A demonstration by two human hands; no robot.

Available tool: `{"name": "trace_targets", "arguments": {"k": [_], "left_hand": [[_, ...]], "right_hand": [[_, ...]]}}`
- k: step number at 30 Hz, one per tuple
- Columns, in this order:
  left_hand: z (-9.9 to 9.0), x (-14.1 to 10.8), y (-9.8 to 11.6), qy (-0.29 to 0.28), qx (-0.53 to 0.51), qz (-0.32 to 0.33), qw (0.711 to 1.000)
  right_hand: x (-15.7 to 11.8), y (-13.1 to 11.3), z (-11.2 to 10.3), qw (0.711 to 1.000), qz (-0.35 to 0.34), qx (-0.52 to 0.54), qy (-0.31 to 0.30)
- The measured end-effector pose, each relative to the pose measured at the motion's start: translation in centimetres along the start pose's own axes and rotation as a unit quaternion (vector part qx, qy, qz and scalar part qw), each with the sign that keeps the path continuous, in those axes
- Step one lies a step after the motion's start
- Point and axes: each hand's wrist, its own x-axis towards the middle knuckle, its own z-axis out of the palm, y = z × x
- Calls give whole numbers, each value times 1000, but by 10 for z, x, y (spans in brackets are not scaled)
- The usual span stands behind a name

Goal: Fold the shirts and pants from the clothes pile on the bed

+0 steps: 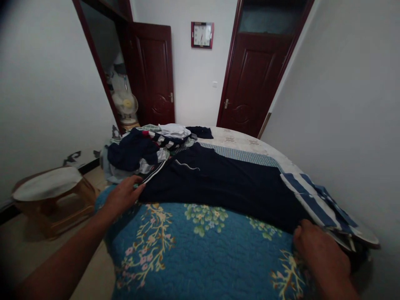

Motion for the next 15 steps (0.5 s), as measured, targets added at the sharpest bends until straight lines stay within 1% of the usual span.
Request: {"name": "trace_targets", "arguments": {"k": [3,6,8,11,13,15], "left_hand": [[9,10,0,-23,45,-23,998],[17,22,1,-56,69,-30,996],[21,31,4,-62,88,-26,994],[22,42,7,-48,130,-18,990],[21,44,9,-50,157,-13,986],[17,42,12,-55,178,-12,982]], "right_hand": [[16,-21,-11,999,-21,-30,-11],[37,-54,-21,996,-71,-45,14],[53,-76,-22,995,-94,-41,14],[75,-98,-13,994,-104,-25,4],[84,-102,0,996,-91,-24,-4],[87,-99,13,997,-64,-29,-9]]}}
